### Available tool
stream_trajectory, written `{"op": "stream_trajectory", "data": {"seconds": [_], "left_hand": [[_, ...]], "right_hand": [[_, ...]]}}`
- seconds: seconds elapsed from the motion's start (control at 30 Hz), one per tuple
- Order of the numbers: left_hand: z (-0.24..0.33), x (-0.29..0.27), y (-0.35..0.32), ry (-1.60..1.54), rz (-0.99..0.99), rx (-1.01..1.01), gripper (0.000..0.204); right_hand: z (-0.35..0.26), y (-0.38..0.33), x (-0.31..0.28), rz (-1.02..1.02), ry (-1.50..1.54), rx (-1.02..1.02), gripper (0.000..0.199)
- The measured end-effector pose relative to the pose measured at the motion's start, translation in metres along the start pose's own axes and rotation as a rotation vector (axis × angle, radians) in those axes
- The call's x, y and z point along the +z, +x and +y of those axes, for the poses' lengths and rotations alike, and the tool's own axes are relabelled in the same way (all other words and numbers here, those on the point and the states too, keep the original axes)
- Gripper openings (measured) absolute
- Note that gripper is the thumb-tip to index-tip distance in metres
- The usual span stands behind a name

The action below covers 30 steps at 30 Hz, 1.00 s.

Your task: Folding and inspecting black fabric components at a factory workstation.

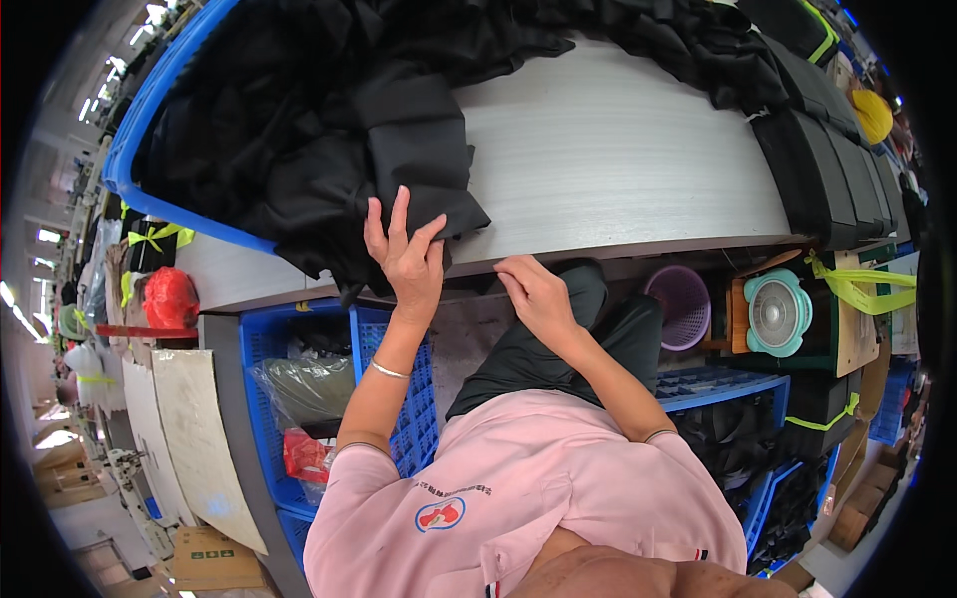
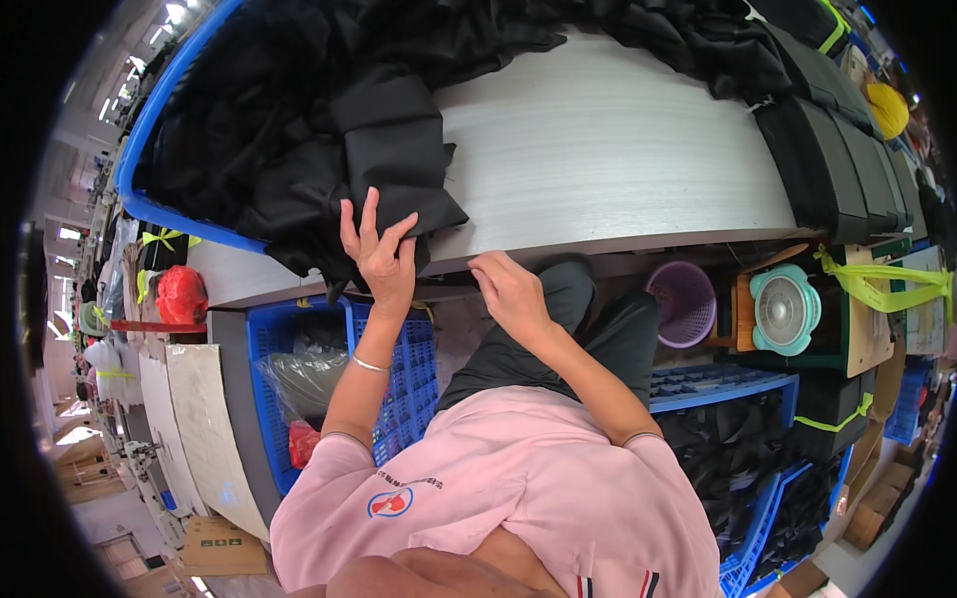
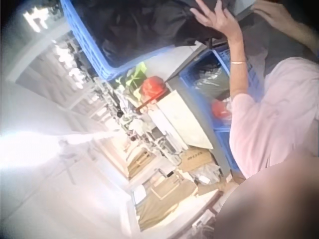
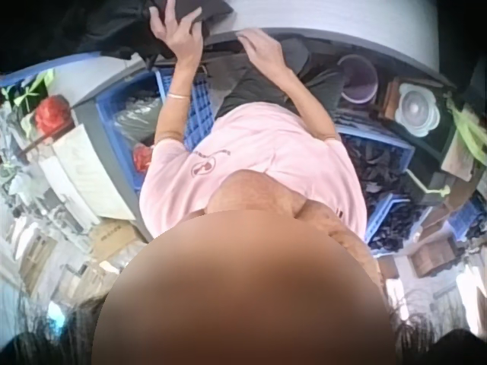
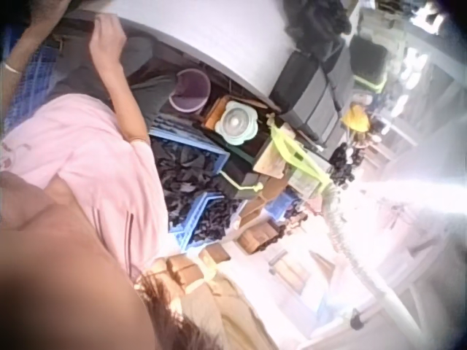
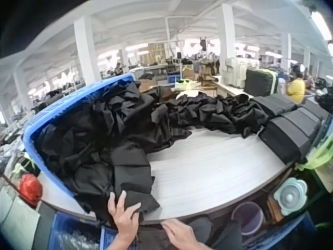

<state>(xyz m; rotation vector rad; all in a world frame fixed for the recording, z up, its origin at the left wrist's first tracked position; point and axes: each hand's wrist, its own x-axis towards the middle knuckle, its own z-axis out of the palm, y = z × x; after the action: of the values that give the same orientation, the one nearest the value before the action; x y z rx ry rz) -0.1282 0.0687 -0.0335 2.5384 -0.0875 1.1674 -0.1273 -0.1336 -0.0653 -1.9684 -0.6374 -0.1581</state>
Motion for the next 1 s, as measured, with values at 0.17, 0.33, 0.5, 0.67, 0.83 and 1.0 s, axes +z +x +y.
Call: {"op": "stream_trajectory", "data": {"seconds": [0.17, 0.33, 0.5, 0.67, 0.83, 1.0], "left_hand": [[0.052, 0.019, 0.029, -0.205, 0.033, -0.007, 0.008], [0.113, 0.051, 0.024, -0.661, -0.1, -0.16, 0.008], [0.155, 0.072, 0.028, -0.953, -0.17, -0.297, 0.012], [0.196, 0.076, 0.004, -1.112, -0.446, -0.144, 0.012], [0.219, 0.065, -0.041, -1.162, -0.64, -0.074, 0.011], [0.23, 0.037, -0.064, -1.282, -0.876, -0.002, 0.012]], "right_hand": [[-0.031, 0.01, -0.033, 0.228, -0.033, -0.142, 0.017], [-0.002, 0.014, -0.065, 0.388, -0.307, -0.168, 0.021], [-0.009, -0.012, -0.086, 0.497, -0.496, -0.263, 0.026], [0.075, -0.049, -0.097, 0.221, -0.513, 0.04, 0.02], [0.1, 0.03, -0.13, 0.527, 0.196, 0.32, 0.017], [0.089, 0.056, -0.142, 0.825, 1.118, 0.621, 0.015]]}}
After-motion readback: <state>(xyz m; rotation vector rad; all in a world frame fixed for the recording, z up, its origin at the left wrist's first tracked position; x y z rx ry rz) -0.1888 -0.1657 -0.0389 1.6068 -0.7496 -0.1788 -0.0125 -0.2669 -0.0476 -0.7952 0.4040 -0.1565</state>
